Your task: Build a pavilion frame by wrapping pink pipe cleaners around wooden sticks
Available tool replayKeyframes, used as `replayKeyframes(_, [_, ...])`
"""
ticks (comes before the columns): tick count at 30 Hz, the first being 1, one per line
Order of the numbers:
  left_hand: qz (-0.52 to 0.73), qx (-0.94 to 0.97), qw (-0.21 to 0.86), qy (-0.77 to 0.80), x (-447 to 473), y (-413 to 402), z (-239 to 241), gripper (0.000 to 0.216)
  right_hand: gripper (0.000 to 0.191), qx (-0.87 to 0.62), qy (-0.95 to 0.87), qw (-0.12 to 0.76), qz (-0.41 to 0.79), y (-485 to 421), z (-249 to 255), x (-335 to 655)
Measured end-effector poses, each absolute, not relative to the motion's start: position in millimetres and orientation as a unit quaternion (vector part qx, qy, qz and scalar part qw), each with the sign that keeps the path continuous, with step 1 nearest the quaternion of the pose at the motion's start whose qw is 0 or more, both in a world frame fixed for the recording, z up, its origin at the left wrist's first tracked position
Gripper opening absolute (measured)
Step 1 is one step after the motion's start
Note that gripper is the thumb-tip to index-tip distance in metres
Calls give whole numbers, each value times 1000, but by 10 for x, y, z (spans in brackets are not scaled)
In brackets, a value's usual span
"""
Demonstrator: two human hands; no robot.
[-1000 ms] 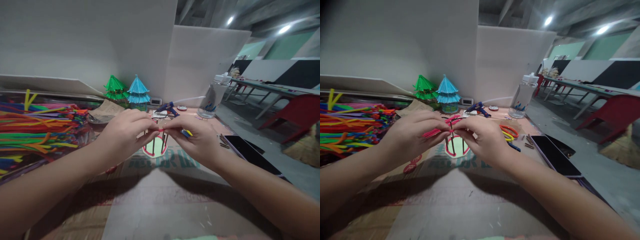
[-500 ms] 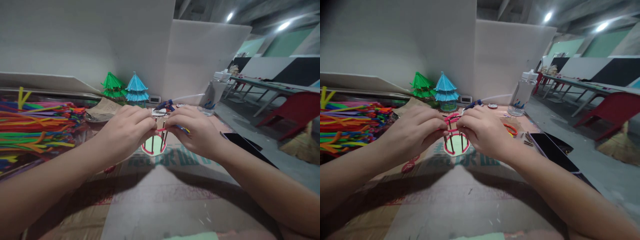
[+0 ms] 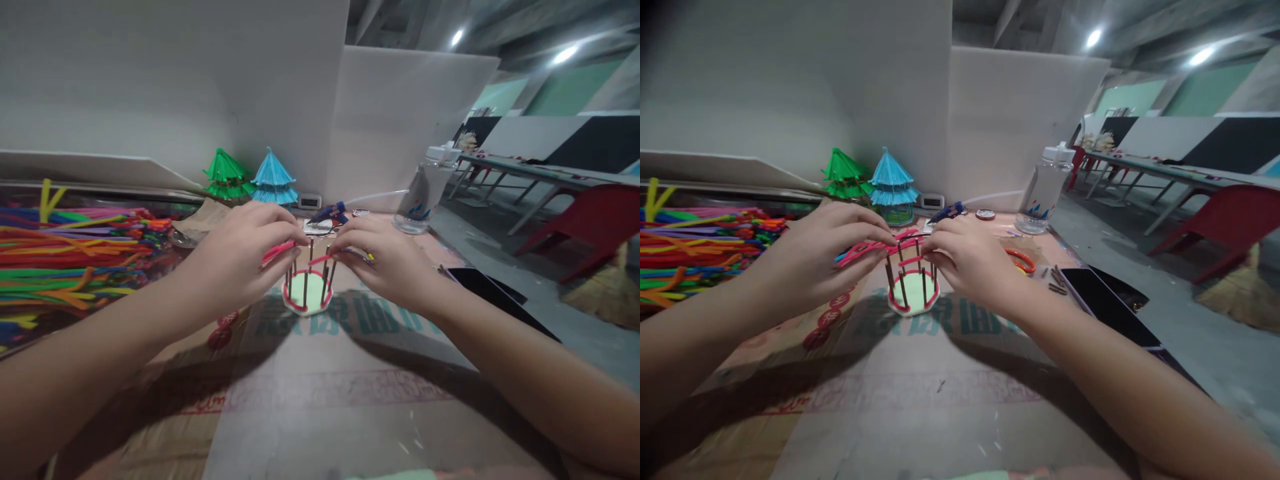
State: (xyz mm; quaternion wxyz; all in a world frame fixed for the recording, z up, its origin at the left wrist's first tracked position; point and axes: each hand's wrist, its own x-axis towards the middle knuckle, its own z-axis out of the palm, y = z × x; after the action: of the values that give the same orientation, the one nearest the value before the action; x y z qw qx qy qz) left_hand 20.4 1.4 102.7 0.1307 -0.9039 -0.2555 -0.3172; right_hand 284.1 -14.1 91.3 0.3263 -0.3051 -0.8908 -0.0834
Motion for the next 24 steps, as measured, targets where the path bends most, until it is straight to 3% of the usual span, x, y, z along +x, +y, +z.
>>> replayKeyframes(5, [-280,-928,89,-230,233,33,989,30,16,-287,-895,330,-84,-129,838,2792])
replayKeyframes(16, [-248,-933,130,-227,247,12,964,31,14,-305,-890,332,-73,-96,801,2801])
replayKeyframes(24, [-255,-929,101,-248,282,22,844,34,14,-301,-895,324,-63,-87,802,2805])
